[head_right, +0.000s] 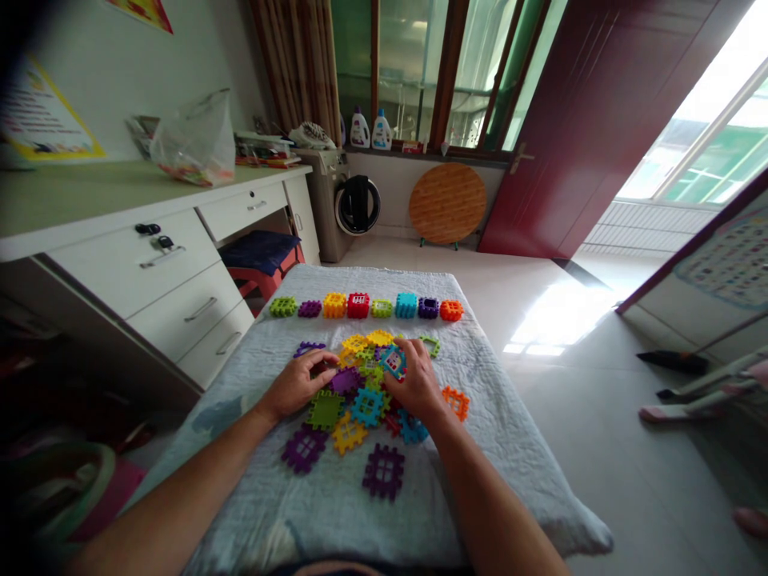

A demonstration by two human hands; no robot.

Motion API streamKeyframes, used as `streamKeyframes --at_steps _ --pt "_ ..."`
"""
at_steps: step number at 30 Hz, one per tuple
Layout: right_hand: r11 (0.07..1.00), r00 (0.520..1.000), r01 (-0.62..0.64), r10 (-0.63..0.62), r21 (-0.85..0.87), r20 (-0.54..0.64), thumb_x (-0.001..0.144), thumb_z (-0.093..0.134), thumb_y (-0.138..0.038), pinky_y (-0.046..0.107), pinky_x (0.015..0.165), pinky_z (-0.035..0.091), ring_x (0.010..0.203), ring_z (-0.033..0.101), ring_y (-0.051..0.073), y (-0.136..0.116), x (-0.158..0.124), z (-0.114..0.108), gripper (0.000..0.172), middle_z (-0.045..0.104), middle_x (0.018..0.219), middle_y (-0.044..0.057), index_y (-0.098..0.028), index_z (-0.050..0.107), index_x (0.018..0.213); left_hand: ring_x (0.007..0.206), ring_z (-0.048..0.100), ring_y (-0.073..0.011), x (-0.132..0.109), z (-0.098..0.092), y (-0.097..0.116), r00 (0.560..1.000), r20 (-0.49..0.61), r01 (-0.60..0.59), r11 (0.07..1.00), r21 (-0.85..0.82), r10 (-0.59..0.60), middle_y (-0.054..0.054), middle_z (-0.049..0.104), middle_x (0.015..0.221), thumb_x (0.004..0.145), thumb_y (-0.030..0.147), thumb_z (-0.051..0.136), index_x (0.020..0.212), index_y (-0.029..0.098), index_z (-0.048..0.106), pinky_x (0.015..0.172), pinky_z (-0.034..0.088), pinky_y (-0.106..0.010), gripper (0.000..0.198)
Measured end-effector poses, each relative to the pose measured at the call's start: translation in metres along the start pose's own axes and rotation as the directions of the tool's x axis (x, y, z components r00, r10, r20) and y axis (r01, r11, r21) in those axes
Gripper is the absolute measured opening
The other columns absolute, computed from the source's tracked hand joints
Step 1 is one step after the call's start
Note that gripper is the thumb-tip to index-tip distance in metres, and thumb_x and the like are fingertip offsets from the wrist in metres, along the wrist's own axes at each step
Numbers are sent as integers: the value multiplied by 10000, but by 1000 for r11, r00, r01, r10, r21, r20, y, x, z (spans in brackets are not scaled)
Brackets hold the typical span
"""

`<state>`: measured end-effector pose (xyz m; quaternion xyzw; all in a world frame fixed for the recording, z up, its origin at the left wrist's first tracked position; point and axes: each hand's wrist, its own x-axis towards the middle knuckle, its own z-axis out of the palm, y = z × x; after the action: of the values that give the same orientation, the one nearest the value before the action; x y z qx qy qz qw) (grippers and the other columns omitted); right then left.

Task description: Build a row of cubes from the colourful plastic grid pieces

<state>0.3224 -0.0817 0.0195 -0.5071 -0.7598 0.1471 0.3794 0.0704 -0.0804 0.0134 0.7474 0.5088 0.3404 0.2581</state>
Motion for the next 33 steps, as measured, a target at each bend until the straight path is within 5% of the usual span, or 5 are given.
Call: streamKeyframes --at_steps 6,12,18,33 --pt "997 996 79 -79 20 28 707 630 -223 426 941 428 1061 493 242 -9 0 -7 518 504 1123 74 -231 482 1204 761 606 -158 -1 1 0 1000 -26 2 1000 9 -2 -32 653 897 799 223 559 935 182 647 739 488 -282 166" --pt "964 942 261 -243 -51 233 632 649 -241 459 983 367 1105 438 272 -34 -11 -13 711 486 1185 92 -220 408 1301 768 606 -154 -2 3 -5 999 -43 -2 1000 7 2 -32 657 913 800 212 547 938 187 645 740 492 -274 171" --pt "934 883 312 -217 -174 416 640 649 -298 452 940 358 1048 441 281 -50 -20 -7 788 500 1140 106 -209 360 1367 795 607 -163 -3 4 -5 998 -55 -20 1000 16 21 -34 654 909 804 218 538 933 189 643 780 498 -294 169" --pt "939 921 303 -244 -164 303 648 605 -211 467 969 341 1094 427 287 -47 -19 1 751 502 1208 114 -194 368 1361 764 600 -156 -3 2 -2 998 -63 -16 1000 -2 16 -29 647 899 800 209 545 931 187 644 751 496 -285 165"
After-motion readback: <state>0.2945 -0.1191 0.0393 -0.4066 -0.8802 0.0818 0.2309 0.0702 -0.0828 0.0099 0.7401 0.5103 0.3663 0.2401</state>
